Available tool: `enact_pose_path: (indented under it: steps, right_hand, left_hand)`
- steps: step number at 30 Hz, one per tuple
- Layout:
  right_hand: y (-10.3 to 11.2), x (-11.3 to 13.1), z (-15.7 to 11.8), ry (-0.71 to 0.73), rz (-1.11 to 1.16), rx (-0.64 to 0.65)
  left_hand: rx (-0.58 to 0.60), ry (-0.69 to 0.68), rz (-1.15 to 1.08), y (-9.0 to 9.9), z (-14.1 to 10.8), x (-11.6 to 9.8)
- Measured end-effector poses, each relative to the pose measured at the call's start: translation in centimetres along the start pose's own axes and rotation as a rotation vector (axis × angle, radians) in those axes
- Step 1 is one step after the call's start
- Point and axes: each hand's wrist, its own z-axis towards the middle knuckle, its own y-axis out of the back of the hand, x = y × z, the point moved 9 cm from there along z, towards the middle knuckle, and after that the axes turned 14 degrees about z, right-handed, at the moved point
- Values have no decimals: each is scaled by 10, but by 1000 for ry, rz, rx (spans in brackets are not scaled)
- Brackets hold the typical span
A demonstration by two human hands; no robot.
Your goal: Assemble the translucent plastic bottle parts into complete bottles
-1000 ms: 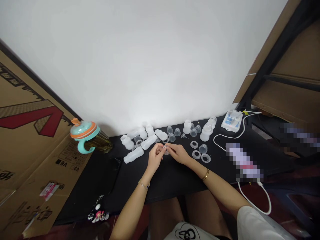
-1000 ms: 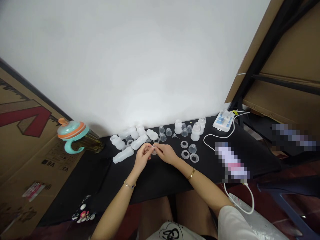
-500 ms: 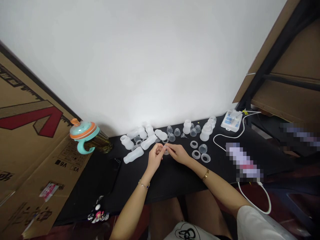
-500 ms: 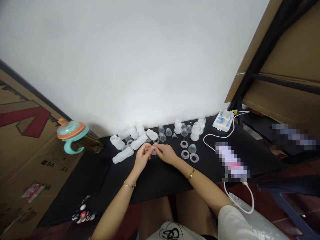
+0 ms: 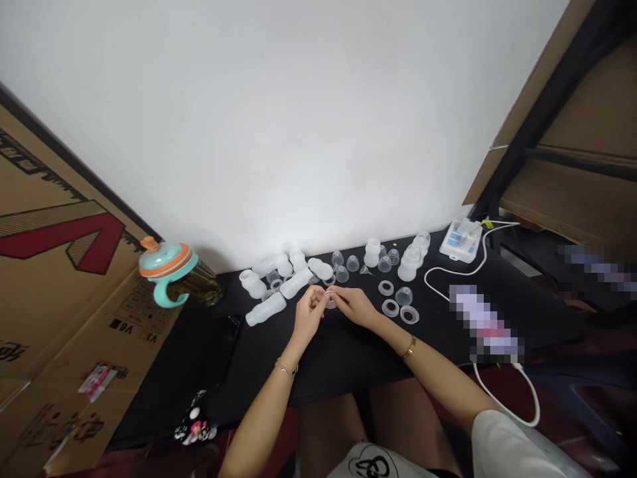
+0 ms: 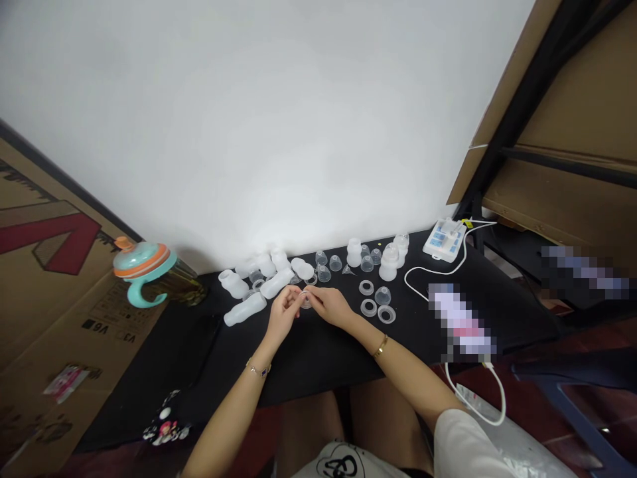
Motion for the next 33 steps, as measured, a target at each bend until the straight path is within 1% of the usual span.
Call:
enact_pose_path:
  steps: [11, 33]
  right_hand:
    - [0, 0, 0, 3, -6, -2]
    - [1, 1, 1, -11, -10, 9]
  left_hand:
    - [-4, 3, 11, 1, 0, -3]
    - [-8, -7, 40, 1, -1, -2]
